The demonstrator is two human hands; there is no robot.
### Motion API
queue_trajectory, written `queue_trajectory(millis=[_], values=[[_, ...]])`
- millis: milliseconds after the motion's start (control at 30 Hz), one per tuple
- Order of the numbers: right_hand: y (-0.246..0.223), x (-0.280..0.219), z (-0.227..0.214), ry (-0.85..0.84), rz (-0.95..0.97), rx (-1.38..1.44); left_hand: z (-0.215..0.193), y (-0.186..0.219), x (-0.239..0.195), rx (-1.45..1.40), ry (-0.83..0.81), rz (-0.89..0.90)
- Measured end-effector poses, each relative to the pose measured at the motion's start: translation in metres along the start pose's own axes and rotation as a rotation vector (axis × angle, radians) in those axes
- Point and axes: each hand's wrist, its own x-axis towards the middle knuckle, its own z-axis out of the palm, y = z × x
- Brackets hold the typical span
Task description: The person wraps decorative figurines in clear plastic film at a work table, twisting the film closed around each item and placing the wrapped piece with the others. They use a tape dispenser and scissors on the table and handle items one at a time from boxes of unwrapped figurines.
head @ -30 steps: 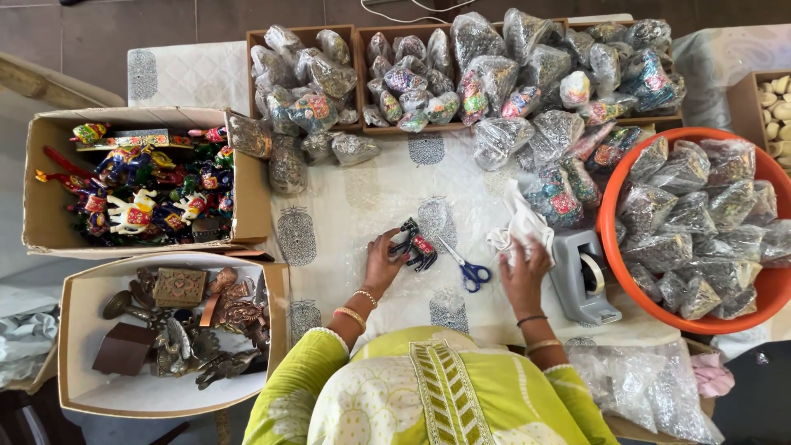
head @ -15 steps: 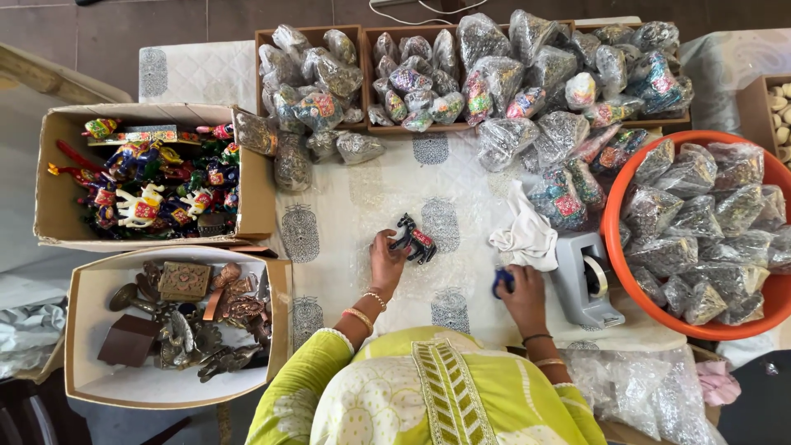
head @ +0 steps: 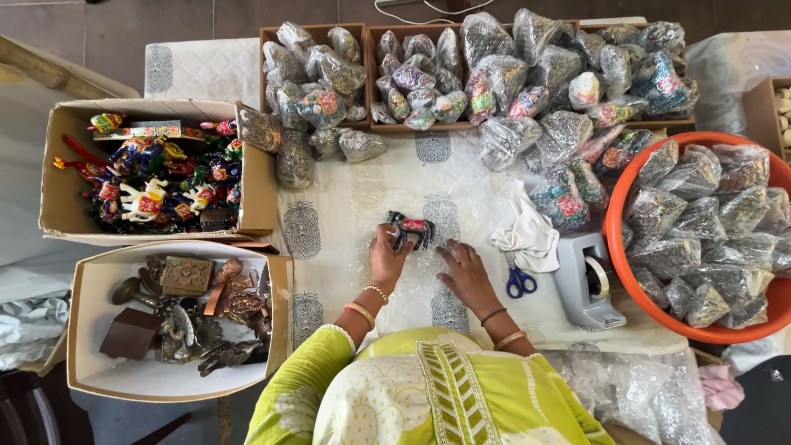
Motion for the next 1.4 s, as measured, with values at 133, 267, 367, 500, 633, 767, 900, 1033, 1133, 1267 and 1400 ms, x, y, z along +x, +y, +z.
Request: queue_trajectory(millis=[133,267,367,500,633,767,900,1033,1133,1267,1400], values=[[0.007,-0.002,0.005,-0.008,0.008,0.014,0.002,0.002,-0.002,0.046,0.071,0.0],[0.006,-0.002,0.005,0.016,0.01,0.02,0.01,-0.005,-0.004,0.074,0.096,0.2],[0.005,0.0,0.0,0.005,0.022,0.034,0.009,0.002,-0.006,0.091,0.068,0.247],[0.007,0.002,-0.003,-0.008,0.036,0.054,-0.003,0.009,0.003,0.071,-0.121,-0.013],[0.019,0.003,0.006,0.111,0.052,0.039,-0.005,-0.054,0.053,0.21,0.24,0.263],[0.009,0.017,0.0,0.092,0.147,0.14,-0.026,-0.063,0.097,0.233,0.406,0.267],[-0.005,0.046,0.002,0.06,0.038,0.157,-0.034,-0.046,0.119,-0.08,0.141,-0.058],[-0.004,0.057,0.007,0.051,-0.018,0.172,-0.033,-0.042,0.126,-0.115,0.046,-0.165],[0.0,0.057,0.012,0.034,0.009,0.201,-0.04,-0.022,0.117,-0.155,0.03,-0.177],[-0.002,0.055,0.009,0.043,0.07,0.279,-0.026,-0.005,0.095,-0.189,0.039,0.062],[-0.006,0.058,0.005,0.054,0.086,0.278,-0.007,0.003,0.065,-0.096,-0.032,0.378]])
